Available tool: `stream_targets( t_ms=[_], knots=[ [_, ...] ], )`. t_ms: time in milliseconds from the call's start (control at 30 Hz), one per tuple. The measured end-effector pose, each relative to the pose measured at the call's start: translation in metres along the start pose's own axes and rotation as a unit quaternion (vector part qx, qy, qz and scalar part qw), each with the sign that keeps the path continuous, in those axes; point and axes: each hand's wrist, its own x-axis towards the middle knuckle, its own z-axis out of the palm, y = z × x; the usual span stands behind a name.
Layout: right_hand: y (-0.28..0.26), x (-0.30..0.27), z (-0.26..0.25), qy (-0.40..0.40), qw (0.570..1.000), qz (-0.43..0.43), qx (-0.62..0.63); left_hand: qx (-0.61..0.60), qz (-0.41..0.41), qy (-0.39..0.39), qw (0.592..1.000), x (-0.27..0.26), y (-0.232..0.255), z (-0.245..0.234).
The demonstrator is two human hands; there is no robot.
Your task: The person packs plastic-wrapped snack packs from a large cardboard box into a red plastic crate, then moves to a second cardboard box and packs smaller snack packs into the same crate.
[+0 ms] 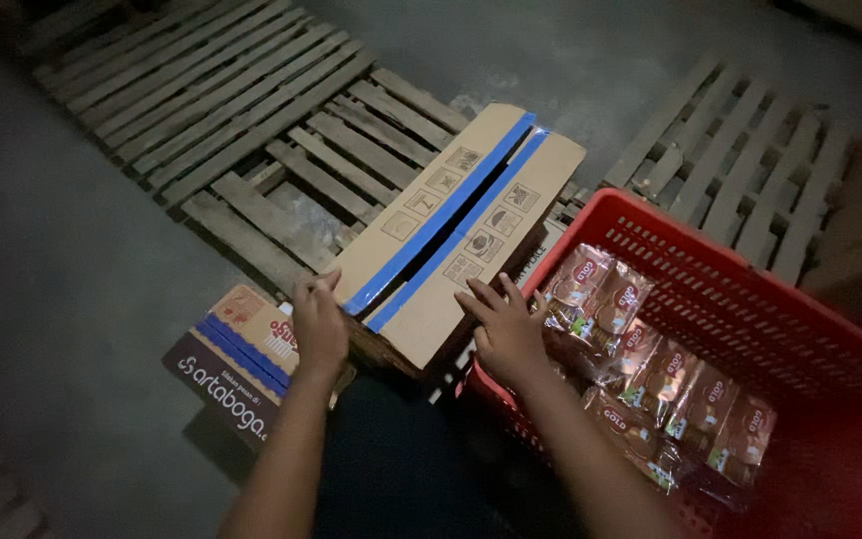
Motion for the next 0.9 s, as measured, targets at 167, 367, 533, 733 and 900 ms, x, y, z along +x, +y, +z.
stream_targets(
  t_ms=[167,367,533,733,900],
  knots=[
    [-0.001,0.001,-0.002,-0.004,1.0,0.005,0.008,0.464,0.006,-0.095,0.88,0.025,0.025,0.012],
    [0.002,0.001,-0.002,-0.015,1.0,0.003,-0.003,0.518,0.001,-0.174,0.838,0.052,0.06,0.052],
    [0.001,0.002,-0.002,-0.017,1.0,0.005,-0.024,0.524,-0.023,-0.218,0.823,0.041,0.087,0.06],
    [-0.002,0.003,-0.004,-0.019,0.999,0.019,-0.021,0.514,-0.015,-0.193,0.836,0.05,0.059,0.063],
    [0.007,0.003,0.003,0.067,0.996,-0.025,0.058,0.514,0.014,-0.185,0.838,0.055,0.052,0.06]
  ],
)
